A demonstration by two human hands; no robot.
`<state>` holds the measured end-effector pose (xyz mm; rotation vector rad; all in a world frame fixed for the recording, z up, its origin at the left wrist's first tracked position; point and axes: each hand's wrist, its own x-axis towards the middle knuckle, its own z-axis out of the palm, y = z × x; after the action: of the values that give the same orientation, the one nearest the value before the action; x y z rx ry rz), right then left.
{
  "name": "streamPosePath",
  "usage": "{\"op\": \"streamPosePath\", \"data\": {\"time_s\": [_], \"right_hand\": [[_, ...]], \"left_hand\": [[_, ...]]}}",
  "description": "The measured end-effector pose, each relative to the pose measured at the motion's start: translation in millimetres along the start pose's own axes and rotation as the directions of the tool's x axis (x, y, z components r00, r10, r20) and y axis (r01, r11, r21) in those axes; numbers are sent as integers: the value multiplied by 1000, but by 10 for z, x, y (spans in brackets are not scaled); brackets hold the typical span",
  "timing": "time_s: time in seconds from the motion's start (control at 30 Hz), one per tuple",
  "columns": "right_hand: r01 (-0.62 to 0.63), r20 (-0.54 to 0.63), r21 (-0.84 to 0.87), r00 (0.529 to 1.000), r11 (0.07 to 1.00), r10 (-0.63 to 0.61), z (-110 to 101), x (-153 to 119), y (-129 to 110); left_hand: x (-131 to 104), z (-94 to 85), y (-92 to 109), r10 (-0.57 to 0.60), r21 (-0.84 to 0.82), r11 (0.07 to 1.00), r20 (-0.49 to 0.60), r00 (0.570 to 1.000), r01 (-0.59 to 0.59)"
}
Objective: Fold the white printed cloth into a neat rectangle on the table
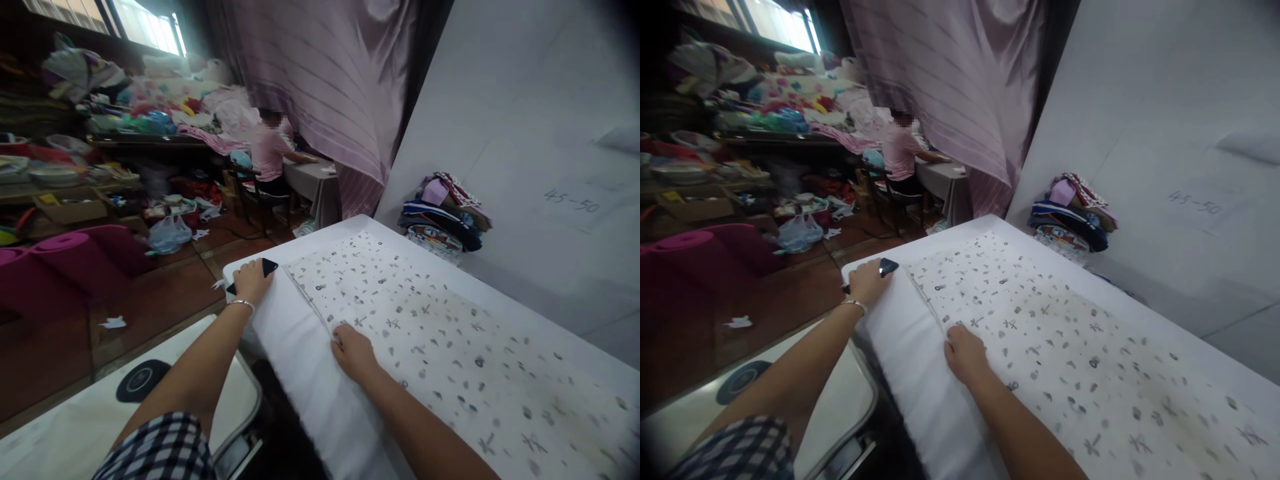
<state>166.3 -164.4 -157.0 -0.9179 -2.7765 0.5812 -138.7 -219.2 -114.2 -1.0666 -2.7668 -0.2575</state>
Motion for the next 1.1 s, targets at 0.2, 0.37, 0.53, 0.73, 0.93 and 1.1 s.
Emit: {"op": "streamPosePath", "data": {"time_s": [0.2, 0.37, 0.53, 0.73, 0.93, 1.1], "right_hand": [[5, 30, 6, 1000, 1000, -5, -25, 3, -9], [19, 32, -5, 999, 1000, -19, -33, -5, -5], [21, 45, -39, 999, 999, -19, -38, -6, -26], [48, 83, -73, 996, 996, -42, -59, 4, -13], [59, 74, -90, 996, 994, -53, -70, -7, -35], [103, 17, -76, 995, 992, -102, -108, -168, -32]], "left_hand": [[-12, 117, 388, 41, -231, 973, 117, 992, -13], [201, 222, 510, -134, -261, 949, 182, 974, 180], [346, 291, 583, -183, -286, 927, 222, 958, 244], [381, 306, 588, -240, -328, 897, 203, 949, 297], [338, 316, 574, -294, -336, 878, 182, 938, 340], [287, 288, 622, -294, -326, 884, 170, 940, 335]]}}
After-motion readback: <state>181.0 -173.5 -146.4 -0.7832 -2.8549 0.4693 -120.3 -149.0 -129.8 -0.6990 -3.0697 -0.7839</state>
